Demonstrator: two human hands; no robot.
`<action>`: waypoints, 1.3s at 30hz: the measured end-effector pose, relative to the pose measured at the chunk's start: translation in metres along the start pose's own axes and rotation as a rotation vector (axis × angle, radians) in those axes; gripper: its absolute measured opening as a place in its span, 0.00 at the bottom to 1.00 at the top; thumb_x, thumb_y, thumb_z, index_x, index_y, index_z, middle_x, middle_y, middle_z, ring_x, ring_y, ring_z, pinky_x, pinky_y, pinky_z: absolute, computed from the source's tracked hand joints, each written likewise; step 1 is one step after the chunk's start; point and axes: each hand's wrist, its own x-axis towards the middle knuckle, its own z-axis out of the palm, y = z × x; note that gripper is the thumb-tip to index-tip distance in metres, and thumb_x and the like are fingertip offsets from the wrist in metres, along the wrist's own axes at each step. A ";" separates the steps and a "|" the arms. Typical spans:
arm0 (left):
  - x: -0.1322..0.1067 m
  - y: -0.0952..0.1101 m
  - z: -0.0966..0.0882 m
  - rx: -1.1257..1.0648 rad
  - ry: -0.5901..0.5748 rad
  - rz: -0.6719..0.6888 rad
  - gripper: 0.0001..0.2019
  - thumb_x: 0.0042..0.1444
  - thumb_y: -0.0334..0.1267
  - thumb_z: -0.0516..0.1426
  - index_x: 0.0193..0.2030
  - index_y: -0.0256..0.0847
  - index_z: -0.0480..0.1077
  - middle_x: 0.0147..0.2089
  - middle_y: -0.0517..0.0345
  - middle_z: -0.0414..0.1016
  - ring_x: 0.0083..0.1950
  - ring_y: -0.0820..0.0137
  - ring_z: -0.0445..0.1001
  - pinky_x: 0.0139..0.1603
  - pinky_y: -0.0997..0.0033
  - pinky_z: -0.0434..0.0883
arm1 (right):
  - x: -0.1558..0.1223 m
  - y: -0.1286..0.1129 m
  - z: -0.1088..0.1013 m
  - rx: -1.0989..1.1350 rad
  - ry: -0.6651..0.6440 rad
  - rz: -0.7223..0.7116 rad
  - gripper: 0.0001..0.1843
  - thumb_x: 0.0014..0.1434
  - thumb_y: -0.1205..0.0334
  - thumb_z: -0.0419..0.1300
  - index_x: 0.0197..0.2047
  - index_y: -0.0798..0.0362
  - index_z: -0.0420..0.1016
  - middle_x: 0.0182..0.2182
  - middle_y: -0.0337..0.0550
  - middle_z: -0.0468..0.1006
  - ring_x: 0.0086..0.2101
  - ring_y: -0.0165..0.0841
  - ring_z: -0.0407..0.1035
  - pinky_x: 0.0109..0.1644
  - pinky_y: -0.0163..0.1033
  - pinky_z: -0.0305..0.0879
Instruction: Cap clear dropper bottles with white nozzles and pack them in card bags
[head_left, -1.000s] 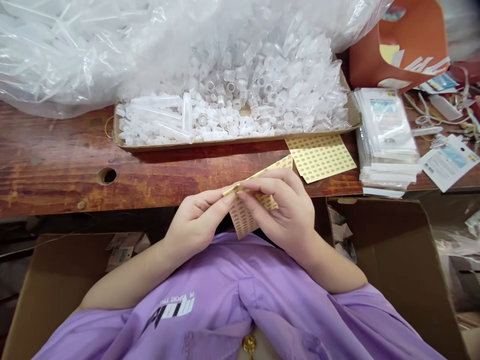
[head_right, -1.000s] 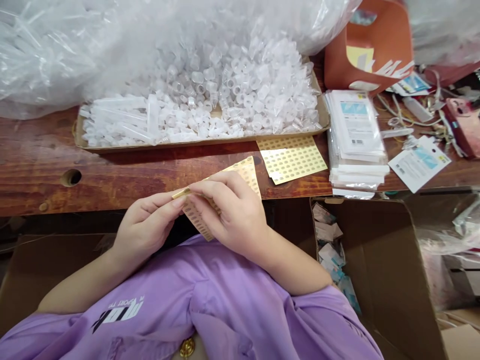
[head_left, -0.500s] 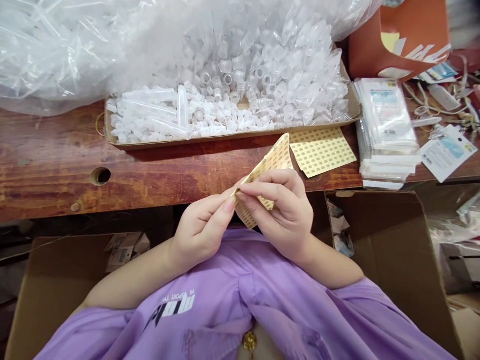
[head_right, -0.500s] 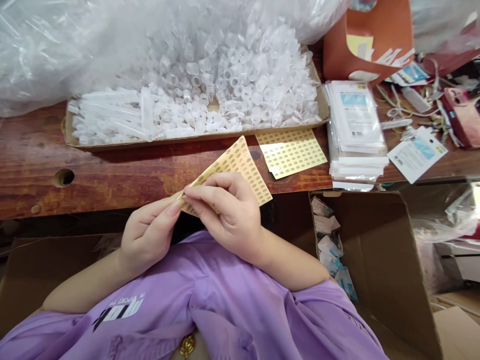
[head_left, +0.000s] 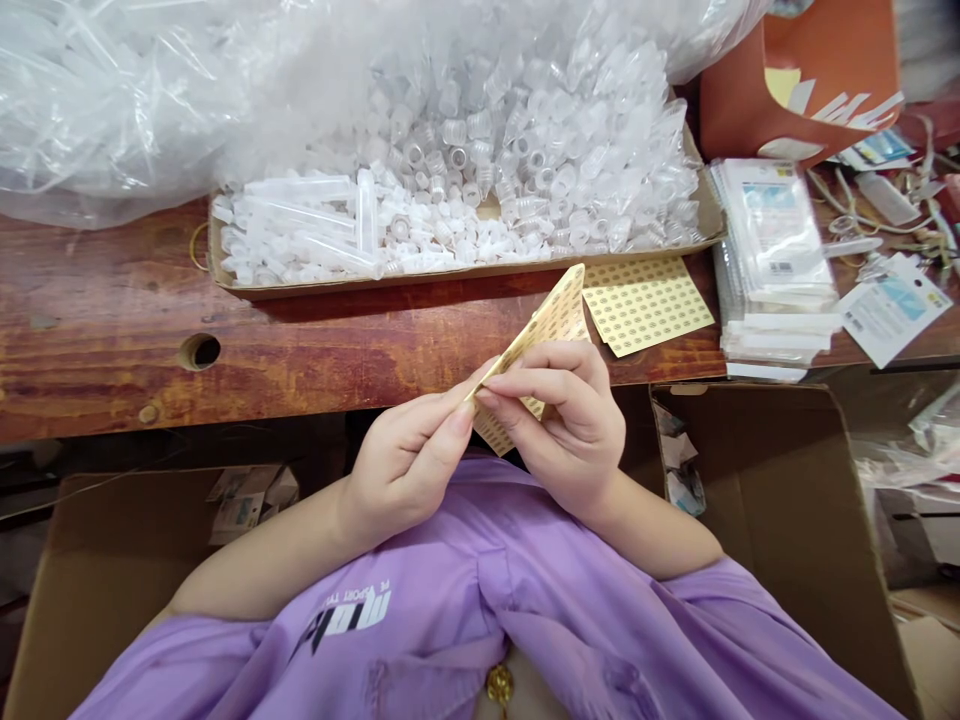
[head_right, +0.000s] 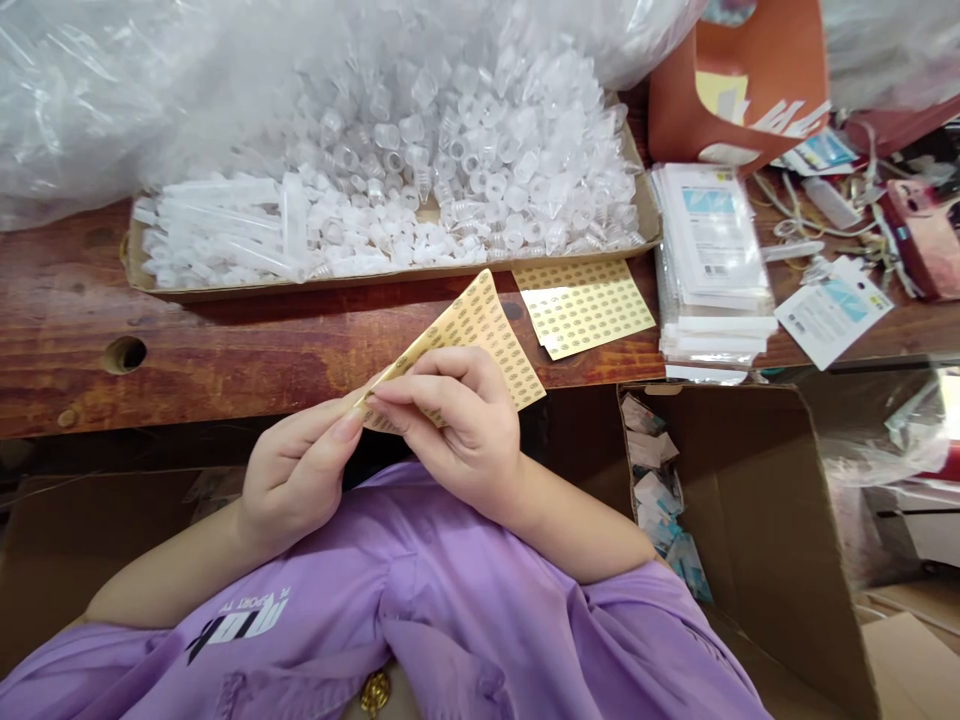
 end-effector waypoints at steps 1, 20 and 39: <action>0.000 0.000 0.000 0.013 0.003 -0.006 0.15 0.64 0.40 0.52 0.53 0.50 0.76 0.52 0.59 0.79 0.51 0.65 0.78 0.57 0.70 0.72 | 0.000 0.000 0.000 -0.006 -0.001 -0.004 0.09 0.57 0.73 0.62 0.39 0.48 0.73 0.34 0.37 0.71 0.36 0.27 0.69 0.42 0.35 0.70; 0.029 -0.002 -0.037 -0.066 -0.054 -0.292 0.20 0.59 0.52 0.56 0.50 0.41 0.77 0.46 0.50 0.80 0.49 0.57 0.77 0.53 0.62 0.73 | 0.009 0.016 -0.015 0.055 -0.100 0.031 0.06 0.62 0.68 0.56 0.41 0.48 0.64 0.37 0.42 0.68 0.40 0.33 0.69 0.45 0.44 0.69; 0.097 0.075 -0.147 1.331 0.449 0.117 0.22 0.67 0.42 0.43 0.51 0.28 0.70 0.50 0.47 0.74 0.52 0.63 0.69 0.58 0.65 0.62 | 0.015 0.038 0.007 -0.028 -0.475 0.058 0.04 0.62 0.70 0.52 0.38 0.51 0.61 0.33 0.43 0.73 0.34 0.31 0.70 0.36 0.37 0.69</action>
